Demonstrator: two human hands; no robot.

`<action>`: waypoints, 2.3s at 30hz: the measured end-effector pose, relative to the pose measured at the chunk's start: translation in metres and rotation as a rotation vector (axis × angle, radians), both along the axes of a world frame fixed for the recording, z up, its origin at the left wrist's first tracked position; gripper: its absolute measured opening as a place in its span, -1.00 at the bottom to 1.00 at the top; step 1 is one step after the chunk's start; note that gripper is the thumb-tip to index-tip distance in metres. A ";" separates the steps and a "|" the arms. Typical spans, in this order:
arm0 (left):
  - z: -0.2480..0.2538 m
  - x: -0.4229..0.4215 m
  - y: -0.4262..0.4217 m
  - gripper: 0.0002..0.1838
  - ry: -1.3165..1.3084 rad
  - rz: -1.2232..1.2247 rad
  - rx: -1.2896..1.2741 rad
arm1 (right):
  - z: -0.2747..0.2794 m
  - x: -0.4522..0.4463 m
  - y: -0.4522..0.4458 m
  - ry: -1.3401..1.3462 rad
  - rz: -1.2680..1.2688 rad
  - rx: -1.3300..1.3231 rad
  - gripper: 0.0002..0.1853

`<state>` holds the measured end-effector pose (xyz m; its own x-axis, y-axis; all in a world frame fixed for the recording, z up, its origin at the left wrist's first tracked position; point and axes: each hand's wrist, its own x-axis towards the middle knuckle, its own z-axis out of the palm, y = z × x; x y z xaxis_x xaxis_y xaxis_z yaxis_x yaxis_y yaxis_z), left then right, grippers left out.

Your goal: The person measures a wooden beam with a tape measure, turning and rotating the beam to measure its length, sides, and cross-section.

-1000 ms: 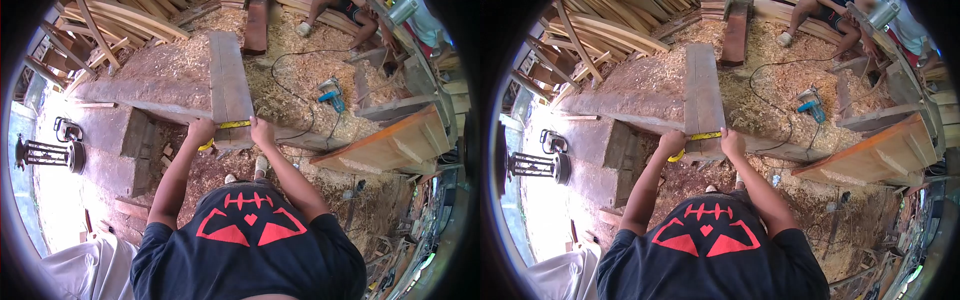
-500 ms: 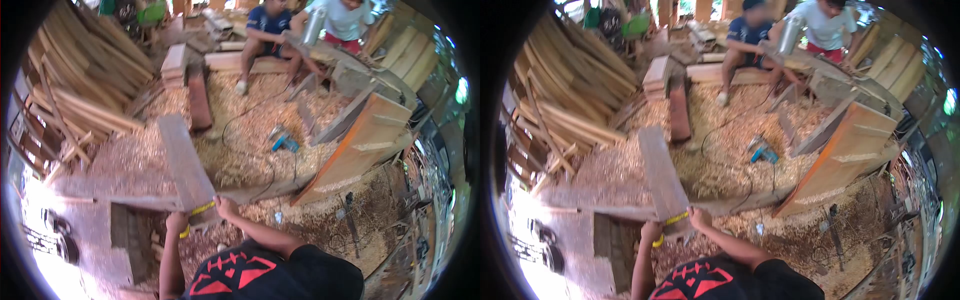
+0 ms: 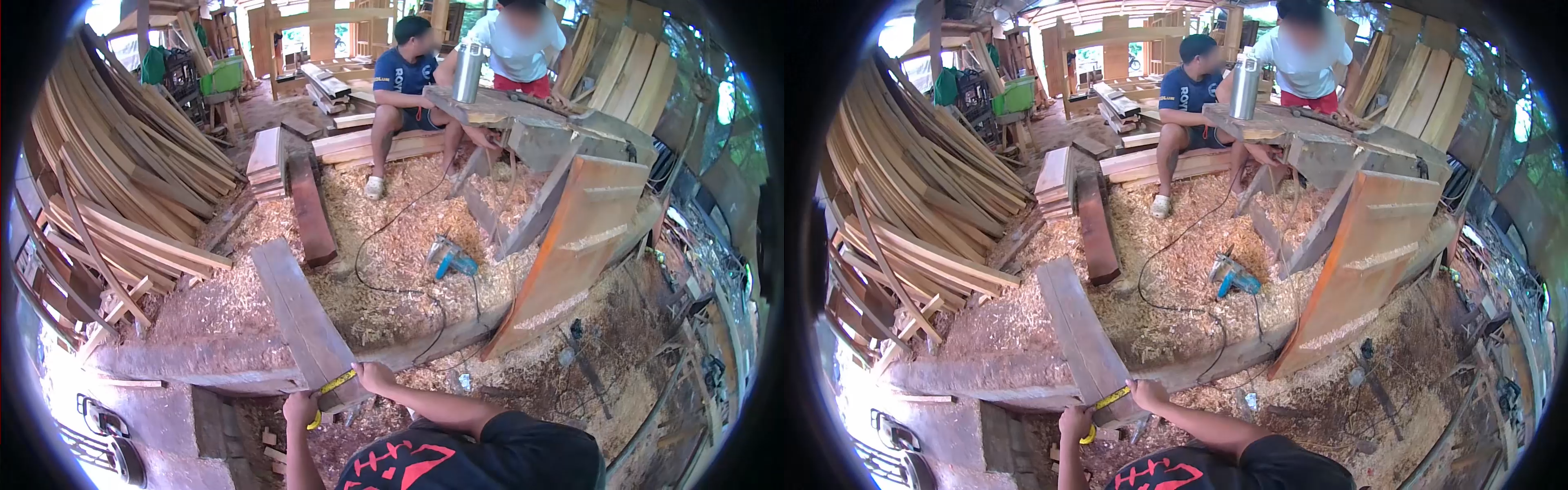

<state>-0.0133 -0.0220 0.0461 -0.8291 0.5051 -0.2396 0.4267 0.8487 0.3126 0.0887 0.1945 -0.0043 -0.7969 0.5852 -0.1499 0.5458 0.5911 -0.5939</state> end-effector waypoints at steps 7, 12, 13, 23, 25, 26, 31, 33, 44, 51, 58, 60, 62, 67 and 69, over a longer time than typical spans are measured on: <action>0.009 0.010 0.001 -0.60 0.020 0.010 0.032 | -0.004 0.001 0.002 -0.001 0.018 -0.010 -0.31; 0.005 0.009 0.001 -0.59 0.042 0.001 0.013 | 0.001 0.003 0.002 0.012 0.015 -0.050 -0.27; 0.004 0.009 0.001 -0.59 0.045 0.002 0.016 | 0.004 0.004 0.002 0.010 0.010 -0.058 -0.27; -0.009 0.003 -0.001 -0.54 0.059 -0.011 -0.029 | 0.017 0.007 0.001 0.017 0.017 -0.080 -0.21; -0.005 0.005 0.000 -0.55 0.060 -0.013 -0.039 | 0.010 0.006 0.002 0.013 0.019 -0.066 -0.20; -0.004 0.006 0.000 -0.56 0.056 -0.008 -0.024 | 0.006 0.006 0.003 0.024 0.024 -0.053 -0.20; 0.002 0.008 0.001 -0.58 0.045 0.004 -0.023 | 0.001 0.004 0.002 0.054 0.014 -0.033 -0.19; 0.001 0.008 0.000 -0.58 0.048 -0.005 -0.015 | -0.001 0.004 0.003 0.071 0.027 -0.029 -0.19; -0.008 0.007 -0.003 -0.59 0.076 -0.003 0.025 | 0.001 0.004 0.003 0.030 0.037 -0.050 -0.19; -0.004 0.008 -0.001 -0.58 0.088 -0.002 0.007 | 0.002 0.005 0.002 0.040 0.028 -0.029 -0.21; 0.002 0.012 0.000 -0.57 0.099 0.004 0.024 | 0.005 0.005 0.004 0.019 0.041 -0.068 -0.23; 0.003 0.012 0.001 -0.57 0.098 0.003 0.019 | 0.003 0.004 0.004 0.006 0.035 -0.070 -0.22; 0.003 0.012 0.001 -0.57 0.098 0.000 0.012 | 0.000 0.004 0.004 0.007 0.035 -0.077 -0.22; 0.002 0.011 0.001 -0.56 0.086 -0.007 0.020 | 0.000 0.005 0.004 0.022 0.031 -0.077 -0.19; 0.002 0.012 0.000 -0.56 0.085 -0.006 0.030 | 0.001 0.005 0.004 0.027 0.034 -0.072 -0.17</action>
